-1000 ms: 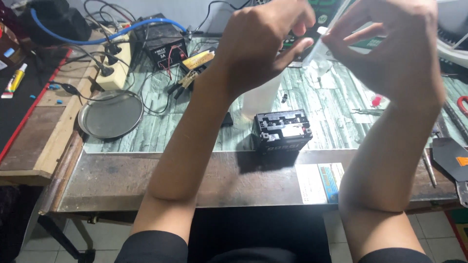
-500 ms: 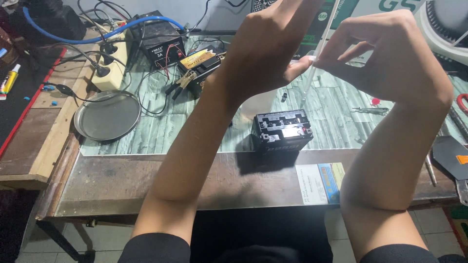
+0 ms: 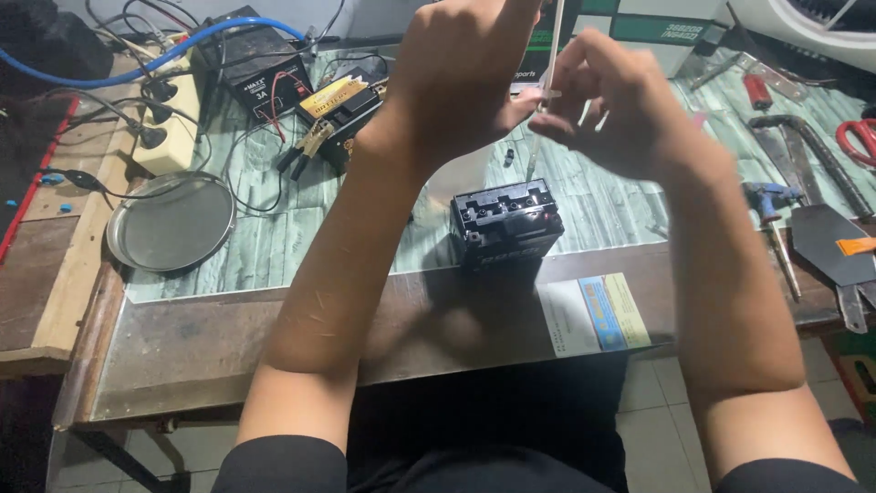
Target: Filling the cells of a lead-acid battery with liquid using a syringe and a plastic bottle
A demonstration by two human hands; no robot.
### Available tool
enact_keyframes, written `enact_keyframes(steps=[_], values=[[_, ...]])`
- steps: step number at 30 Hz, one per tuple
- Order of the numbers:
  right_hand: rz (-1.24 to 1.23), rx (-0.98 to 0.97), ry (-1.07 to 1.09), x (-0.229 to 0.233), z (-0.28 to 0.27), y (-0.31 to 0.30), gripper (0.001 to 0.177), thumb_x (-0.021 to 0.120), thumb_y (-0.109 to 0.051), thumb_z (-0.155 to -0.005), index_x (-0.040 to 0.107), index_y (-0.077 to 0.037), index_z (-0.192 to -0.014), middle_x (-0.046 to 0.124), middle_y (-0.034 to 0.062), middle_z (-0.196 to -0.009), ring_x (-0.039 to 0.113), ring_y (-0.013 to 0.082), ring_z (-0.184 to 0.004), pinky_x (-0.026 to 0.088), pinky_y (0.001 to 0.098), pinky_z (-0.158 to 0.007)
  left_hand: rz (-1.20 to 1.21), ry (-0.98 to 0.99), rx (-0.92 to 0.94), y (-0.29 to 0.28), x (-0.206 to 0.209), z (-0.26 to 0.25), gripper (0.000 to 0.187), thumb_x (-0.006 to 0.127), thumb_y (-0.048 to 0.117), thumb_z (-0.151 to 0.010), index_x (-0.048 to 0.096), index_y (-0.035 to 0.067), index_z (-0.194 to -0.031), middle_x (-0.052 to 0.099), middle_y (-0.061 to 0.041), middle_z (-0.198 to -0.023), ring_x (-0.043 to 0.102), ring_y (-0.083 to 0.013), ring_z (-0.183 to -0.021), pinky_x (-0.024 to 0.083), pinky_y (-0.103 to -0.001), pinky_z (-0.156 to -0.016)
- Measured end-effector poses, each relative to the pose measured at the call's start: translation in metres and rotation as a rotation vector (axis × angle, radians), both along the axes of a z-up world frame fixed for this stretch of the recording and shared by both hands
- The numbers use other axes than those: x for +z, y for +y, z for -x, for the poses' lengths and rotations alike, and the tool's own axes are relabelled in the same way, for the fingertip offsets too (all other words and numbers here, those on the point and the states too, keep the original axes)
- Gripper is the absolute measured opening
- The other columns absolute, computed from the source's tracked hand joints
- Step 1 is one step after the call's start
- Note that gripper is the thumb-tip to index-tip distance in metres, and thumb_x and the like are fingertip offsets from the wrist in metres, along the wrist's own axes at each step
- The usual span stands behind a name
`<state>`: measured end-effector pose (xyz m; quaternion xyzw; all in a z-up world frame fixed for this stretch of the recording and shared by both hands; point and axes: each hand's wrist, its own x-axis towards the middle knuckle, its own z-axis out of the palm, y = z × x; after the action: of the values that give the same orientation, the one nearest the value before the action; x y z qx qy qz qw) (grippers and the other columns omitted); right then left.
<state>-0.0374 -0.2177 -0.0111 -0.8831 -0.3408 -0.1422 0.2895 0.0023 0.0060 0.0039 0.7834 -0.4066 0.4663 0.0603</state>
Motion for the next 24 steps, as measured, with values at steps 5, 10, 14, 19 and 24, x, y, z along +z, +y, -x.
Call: enact_keyframes(steps=[5, 10, 14, 19, 24], values=[[-0.396, 0.104, -0.307, -0.072, -0.001, 0.006, 0.031, 0.066, -0.018, -0.107, 0.042, 0.0, -0.113, 0.053, 0.0084, -0.076, 0.052, 0.0166, -0.063, 0.04, 0.0277, -0.055, 0.034, 0.06, -0.028, -0.009, 0.002, 0.005, 0.109, 0.111, 0.04, -0.077, 0.034, 0.01, -0.146, 0.069, -0.009, -0.103, 0.07, -0.0281, -0.084, 0.054, -0.041, -0.059], [-0.416, -0.001, -0.426, -0.101, -0.001, 0.013, 0.012, 0.055, -0.006, -0.109, 0.055, 0.002, -0.1, 0.062, 0.0114, -0.077, 0.059, 0.0198, -0.061, 0.048, 0.0304, -0.06, 0.016, 0.091, -0.098, -0.016, 0.002, 0.015, 0.094, 0.102, 0.022, -0.073, 0.037, 0.014, -0.14, 0.068, -0.009, -0.111, 0.073, -0.0305, -0.085, 0.052, -0.045, -0.055], [-0.436, -0.055, -0.516, -0.11, -0.002, 0.019, 0.009, 0.057, -0.003, -0.105, 0.055, 0.003, -0.098, 0.062, 0.015, -0.082, 0.062, 0.0231, -0.062, 0.048, 0.0326, -0.059, 0.001, 0.211, -0.155, -0.013, 0.011, 0.025, 0.099, 0.101, 0.014, -0.071, 0.031, 0.016, -0.141, 0.065, -0.016, -0.131, 0.074, -0.0439, -0.081, 0.055, -0.051, -0.056], [-0.756, 0.059, -0.453, -0.111, -0.002, 0.034, 0.027, 0.046, -0.025, -0.114, 0.045, -0.005, -0.096, 0.048, 0.0055, -0.062, 0.048, 0.0157, -0.051, 0.044, 0.0288, -0.058, -0.005, 0.235, -0.14, 0.0, 0.011, 0.012, 0.083, 0.096, 0.028, -0.093, 0.039, 0.023, -0.153, 0.063, -0.013, -0.143, 0.076, -0.0387, -0.107, 0.064, -0.051, -0.073], [-0.757, 0.069, -0.362, -0.115, -0.005, 0.03, 0.031, 0.048, -0.026, -0.113, 0.045, -0.002, -0.093, 0.05, 0.0078, -0.063, 0.048, 0.0163, -0.051, 0.041, 0.0295, -0.053, 0.043, 0.235, -0.2, 0.014, 0.014, 0.004, 0.032, 0.078, 0.027, -0.1, 0.062, 0.011, -0.122, 0.07, -0.002, -0.089, 0.069, -0.0244, -0.077, 0.052, -0.043, -0.062]])
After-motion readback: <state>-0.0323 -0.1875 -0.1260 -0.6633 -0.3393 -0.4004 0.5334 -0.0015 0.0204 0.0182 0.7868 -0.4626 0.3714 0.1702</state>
